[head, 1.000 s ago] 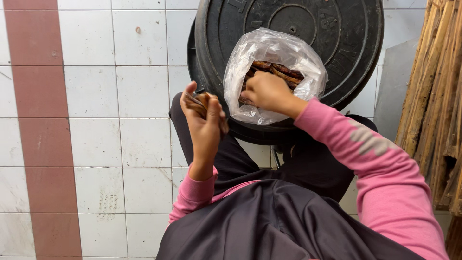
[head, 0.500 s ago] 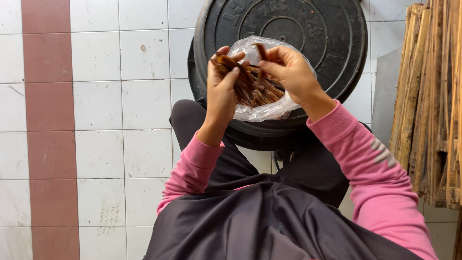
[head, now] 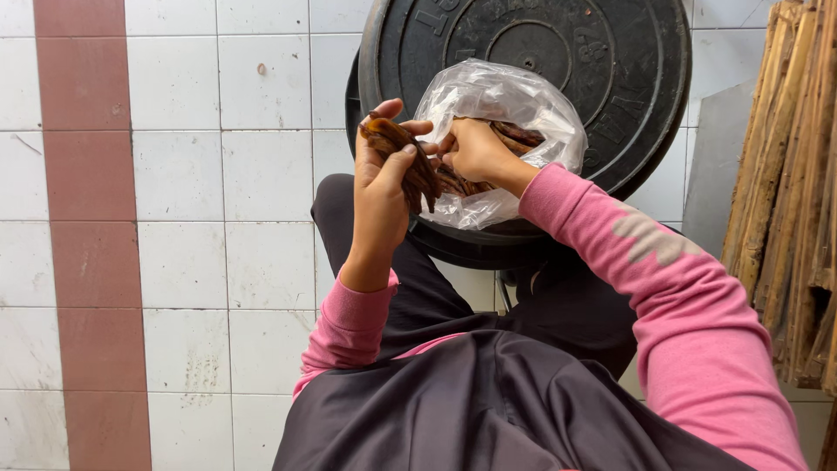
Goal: The person sorts dried food pieces by hand, taking them from a plastic bag and placing them into wooden drying racks.
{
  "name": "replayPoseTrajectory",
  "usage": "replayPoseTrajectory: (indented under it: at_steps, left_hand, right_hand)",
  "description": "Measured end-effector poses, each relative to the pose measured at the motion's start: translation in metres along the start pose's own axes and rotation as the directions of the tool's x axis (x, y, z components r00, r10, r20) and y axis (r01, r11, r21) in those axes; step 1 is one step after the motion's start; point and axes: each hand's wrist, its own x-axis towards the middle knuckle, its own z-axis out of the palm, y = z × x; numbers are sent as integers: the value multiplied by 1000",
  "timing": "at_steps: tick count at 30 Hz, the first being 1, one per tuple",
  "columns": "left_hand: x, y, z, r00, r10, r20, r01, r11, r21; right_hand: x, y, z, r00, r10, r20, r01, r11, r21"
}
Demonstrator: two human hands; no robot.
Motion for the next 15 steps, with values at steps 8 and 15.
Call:
replayPoseTrajectory:
  at_steps: [8, 15]
  left_hand:
    - [10, -16, 5, 999, 45, 19, -47, 988, 147]
    - [21, -35, 9, 993, 122, 11, -122, 975, 184]
  right_hand:
    - [-16, -3, 9, 999, -38, 33, 48, 935, -350]
    - [-36, -11, -28, 963, -223, -151, 239, 966, 100]
